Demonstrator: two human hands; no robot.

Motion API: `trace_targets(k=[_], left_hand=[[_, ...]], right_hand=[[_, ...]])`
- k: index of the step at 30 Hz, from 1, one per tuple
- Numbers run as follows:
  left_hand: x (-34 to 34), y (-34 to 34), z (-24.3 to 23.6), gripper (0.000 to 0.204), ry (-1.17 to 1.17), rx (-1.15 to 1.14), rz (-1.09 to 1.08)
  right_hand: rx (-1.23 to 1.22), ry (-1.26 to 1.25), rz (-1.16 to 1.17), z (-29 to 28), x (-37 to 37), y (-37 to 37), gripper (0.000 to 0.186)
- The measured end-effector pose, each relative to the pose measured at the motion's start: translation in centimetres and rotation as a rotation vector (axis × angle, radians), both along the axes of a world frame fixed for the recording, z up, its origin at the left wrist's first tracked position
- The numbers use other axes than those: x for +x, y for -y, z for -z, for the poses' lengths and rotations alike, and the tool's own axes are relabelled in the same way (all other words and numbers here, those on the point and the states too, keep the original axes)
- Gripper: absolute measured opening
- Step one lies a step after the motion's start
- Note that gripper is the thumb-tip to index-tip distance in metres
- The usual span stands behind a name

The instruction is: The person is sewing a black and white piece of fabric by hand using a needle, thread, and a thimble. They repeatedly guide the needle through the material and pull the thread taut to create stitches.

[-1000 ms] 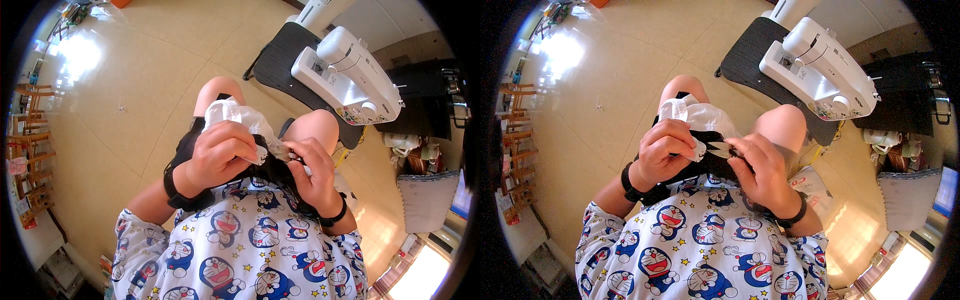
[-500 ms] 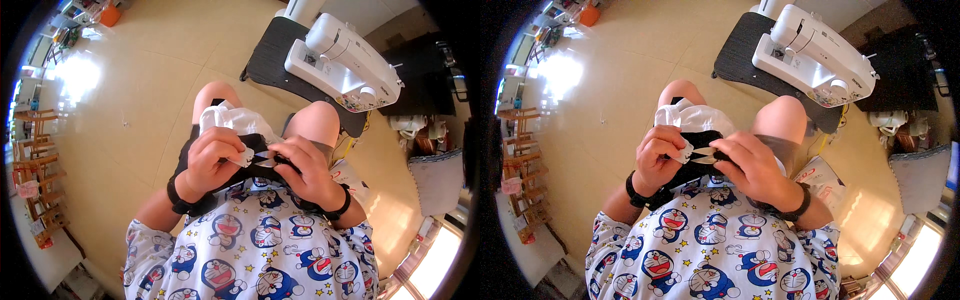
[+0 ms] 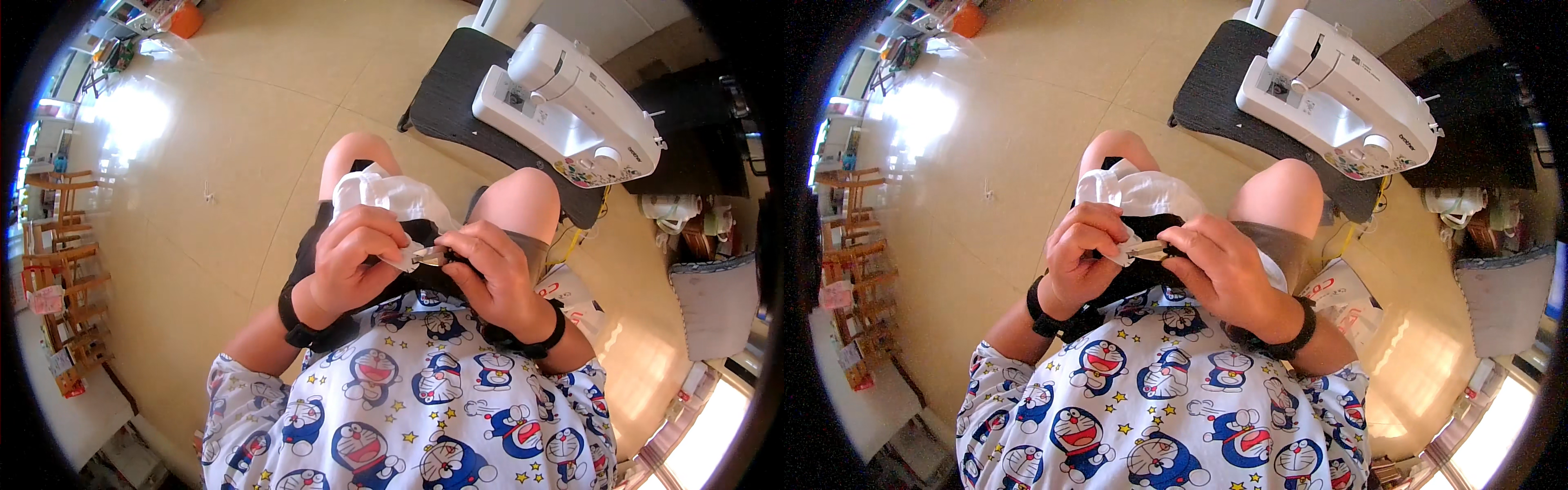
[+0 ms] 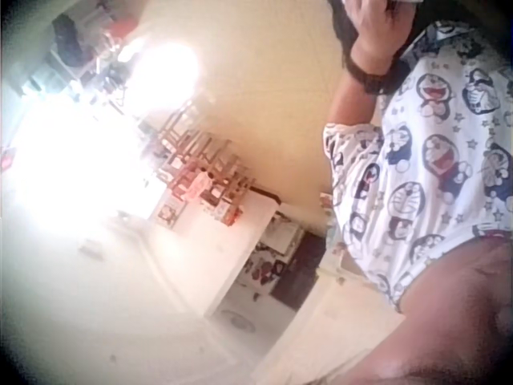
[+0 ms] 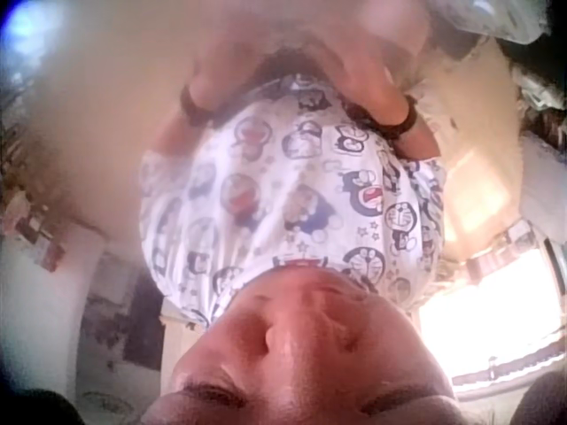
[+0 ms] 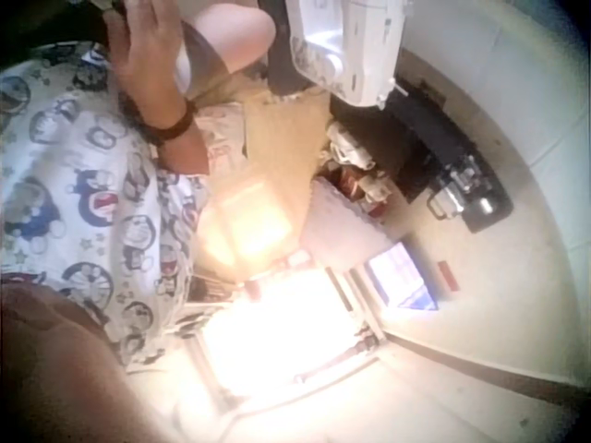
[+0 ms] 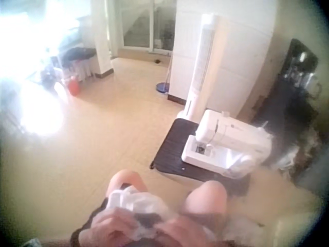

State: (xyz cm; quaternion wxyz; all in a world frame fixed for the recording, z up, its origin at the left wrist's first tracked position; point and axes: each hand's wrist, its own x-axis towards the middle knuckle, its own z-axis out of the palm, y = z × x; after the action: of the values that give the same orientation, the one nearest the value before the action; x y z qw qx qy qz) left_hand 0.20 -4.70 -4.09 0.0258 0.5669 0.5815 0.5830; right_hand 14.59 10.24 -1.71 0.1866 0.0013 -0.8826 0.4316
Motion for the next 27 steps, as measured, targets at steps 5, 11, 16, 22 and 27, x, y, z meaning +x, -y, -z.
trace_targets(k=[5,11,16,22,27], left_hand=[[-0.1,0.2,0.1,0.024,0.010,0.006,0.000],[-0.2,0.5,0.0,0.026,-0.004,-0.028,0.008],[-0.2,1.0,0.7,0.026,0.009,-0.051,-0.015],[-0.6,0.8,1.9,0.024,-0.034,-0.059,-0.054],[0.2,2.7,0.6,0.016,0.021,-0.263,-0.254]], right_hand=[[-0.010,0.001,0.004,0.0,-0.2,0.3,0.025],[-0.105,0.016,0.028,-0.1,0.3,-0.3,0.023],[-0.199,-0.035,0.240,0.0,1.4,-3.1,0.021],[-0.005,-0.055,0.574,2.1,4.6,-9.6,0.023],[0.196,0.308,0.928,12.6,11.0,-20.0,0.025]])
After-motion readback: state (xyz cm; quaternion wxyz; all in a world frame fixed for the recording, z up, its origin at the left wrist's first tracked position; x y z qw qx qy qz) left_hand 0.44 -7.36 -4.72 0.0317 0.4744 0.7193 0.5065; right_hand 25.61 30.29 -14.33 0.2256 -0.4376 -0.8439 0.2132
